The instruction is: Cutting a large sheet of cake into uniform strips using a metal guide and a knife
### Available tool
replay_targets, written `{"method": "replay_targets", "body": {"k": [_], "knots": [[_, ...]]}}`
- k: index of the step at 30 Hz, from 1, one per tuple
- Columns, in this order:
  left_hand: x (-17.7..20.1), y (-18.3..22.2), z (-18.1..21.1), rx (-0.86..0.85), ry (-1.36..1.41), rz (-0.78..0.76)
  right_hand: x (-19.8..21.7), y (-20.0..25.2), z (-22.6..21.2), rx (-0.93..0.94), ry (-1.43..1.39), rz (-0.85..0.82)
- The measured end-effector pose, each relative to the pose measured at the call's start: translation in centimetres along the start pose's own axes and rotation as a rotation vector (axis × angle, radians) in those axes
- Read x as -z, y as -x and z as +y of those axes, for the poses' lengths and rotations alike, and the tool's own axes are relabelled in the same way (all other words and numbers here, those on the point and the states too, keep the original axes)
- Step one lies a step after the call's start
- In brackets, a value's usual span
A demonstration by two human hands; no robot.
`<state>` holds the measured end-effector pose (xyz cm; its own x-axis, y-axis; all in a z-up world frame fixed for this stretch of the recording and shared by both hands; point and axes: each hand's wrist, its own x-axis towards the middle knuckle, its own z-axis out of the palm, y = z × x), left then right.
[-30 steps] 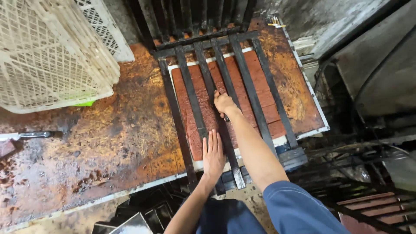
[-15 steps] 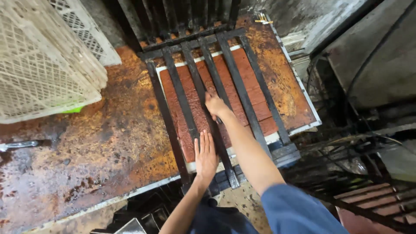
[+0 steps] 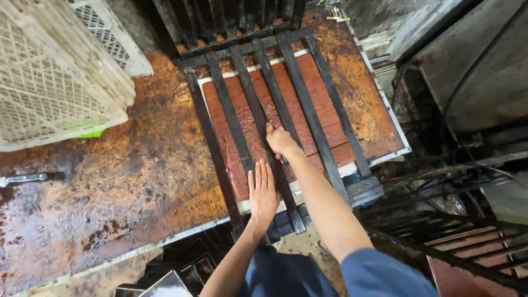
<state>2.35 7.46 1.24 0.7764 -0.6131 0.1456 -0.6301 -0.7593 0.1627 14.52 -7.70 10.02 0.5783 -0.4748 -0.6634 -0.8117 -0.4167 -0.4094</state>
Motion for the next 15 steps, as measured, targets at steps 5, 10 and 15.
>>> {"method": "replay_targets", "body": {"k": [5,10,15], "knots": [[0.0,0.1,0.0,-0.01,0.002,0.001,0.3,1.6,-0.5,0.019,0.019,0.013],[-1.1,0.4,-0.2,-0.014,0.04,0.044,0.4,-1.7,-3.0,0.057,0.03,0.05],[-0.9,0.6,-0.2,-0.005,0.018,0.027,-1.2,-1.0,0.5,0.098,0.056,0.035]]}}
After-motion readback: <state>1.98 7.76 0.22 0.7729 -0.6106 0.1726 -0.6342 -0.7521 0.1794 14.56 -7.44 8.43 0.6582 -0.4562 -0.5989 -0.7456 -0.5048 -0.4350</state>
